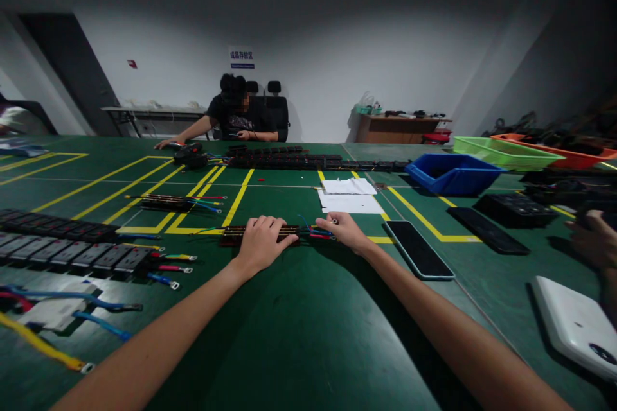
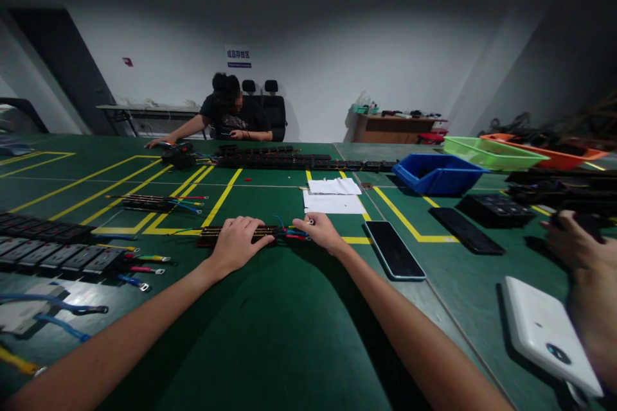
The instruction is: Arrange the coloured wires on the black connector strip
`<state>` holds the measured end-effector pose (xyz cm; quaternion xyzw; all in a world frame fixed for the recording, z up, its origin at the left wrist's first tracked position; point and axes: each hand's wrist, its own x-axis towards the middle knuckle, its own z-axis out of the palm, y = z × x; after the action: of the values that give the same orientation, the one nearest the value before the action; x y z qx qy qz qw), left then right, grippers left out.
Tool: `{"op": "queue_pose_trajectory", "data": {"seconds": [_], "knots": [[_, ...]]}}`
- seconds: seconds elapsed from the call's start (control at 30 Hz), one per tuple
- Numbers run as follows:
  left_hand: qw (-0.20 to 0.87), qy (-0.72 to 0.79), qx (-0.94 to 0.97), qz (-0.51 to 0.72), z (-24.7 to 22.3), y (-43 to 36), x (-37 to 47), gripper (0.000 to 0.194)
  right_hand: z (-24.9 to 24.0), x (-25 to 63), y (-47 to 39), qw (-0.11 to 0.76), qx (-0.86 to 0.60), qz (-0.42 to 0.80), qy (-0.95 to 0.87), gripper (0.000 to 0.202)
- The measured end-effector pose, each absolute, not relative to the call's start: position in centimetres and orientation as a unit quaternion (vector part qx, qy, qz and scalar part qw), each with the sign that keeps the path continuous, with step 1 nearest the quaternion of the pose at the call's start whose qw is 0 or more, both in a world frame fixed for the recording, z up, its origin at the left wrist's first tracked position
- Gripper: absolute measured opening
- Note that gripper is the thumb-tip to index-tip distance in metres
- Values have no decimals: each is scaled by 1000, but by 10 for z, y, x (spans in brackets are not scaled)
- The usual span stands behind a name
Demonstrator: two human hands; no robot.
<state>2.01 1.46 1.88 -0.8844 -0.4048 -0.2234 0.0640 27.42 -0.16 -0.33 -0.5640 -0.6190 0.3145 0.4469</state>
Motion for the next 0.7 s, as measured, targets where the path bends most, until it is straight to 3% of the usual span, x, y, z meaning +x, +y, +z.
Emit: {"op": "queue_pose_trajectory", "data": {"seconds": [0.37,0.7], "knots": [[71,-413,-881,-221,16,16,20,53,-7,275,1,429,-571,246,-655,53],[65,-414,-875,-240,19,15,20,52,-3,283,-3,476,-536,424,-553,63]]}}
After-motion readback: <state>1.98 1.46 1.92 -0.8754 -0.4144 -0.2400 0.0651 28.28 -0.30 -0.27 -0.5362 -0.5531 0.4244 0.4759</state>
